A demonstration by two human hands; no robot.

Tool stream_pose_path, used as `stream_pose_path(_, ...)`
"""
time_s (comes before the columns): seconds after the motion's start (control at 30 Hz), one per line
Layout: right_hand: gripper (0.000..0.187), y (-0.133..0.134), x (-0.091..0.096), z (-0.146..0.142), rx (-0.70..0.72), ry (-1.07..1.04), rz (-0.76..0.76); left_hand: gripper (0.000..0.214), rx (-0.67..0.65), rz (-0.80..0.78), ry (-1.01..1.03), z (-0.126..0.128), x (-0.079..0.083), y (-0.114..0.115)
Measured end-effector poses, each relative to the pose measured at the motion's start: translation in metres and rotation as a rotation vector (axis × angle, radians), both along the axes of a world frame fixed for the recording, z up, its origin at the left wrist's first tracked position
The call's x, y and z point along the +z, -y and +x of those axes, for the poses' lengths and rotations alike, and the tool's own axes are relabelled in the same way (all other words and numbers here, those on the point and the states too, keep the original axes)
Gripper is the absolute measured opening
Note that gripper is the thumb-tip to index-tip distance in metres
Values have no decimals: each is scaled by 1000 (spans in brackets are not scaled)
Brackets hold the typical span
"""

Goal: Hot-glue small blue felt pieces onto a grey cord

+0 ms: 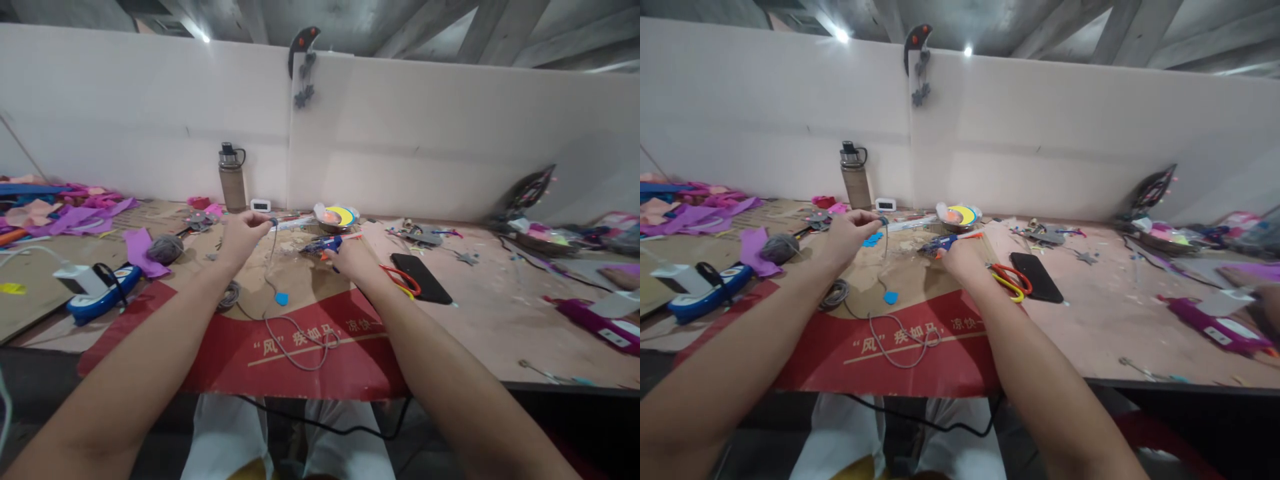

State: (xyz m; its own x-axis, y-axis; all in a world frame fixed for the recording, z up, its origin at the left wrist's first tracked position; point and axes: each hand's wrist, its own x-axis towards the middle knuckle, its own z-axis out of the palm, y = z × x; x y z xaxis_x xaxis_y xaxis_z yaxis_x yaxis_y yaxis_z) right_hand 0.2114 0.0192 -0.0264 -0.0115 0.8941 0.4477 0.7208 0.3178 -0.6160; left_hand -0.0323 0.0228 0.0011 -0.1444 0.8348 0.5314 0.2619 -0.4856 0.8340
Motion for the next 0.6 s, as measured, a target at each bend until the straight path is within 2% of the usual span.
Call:
stream_pose_path(0.07, 23, 8, 8, -5, -129, 40, 152, 10, 22, 42, -87, 2, 2, 4)
stream_pose_path(0.1, 17, 12, 12, -12, -117, -9, 232, 9, 44, 70, -134, 3, 3, 6)
stream_pose_path(0.13, 14, 16, 15, -22, -44, -92, 278, 8, 65, 103, -183, 4, 4, 7)
stream_pose_path(0.17, 19, 19, 17, -33, 51, -197, 261, 8, 83, 140, -232, 5, 4, 9)
stream_pose_path(0.27, 44, 21, 18, -72, 294, -537, -58, 9, 107, 235, -339, 6, 6, 12)
stream_pose_path(0.37, 50, 19, 17, -98, 418, -843, -291, 11, 107, 272, -373, 6, 6, 14)
stream_pose_path(0.5, 44, 21, 16, -103, 475, -1057, -354, 10, 89, 178, -268, 9, 7, 16)
stream_pose_path(0.6, 32, 20, 14, -96, 458, -987, -310, 4, 35, 62, -149, 13, 8, 17)
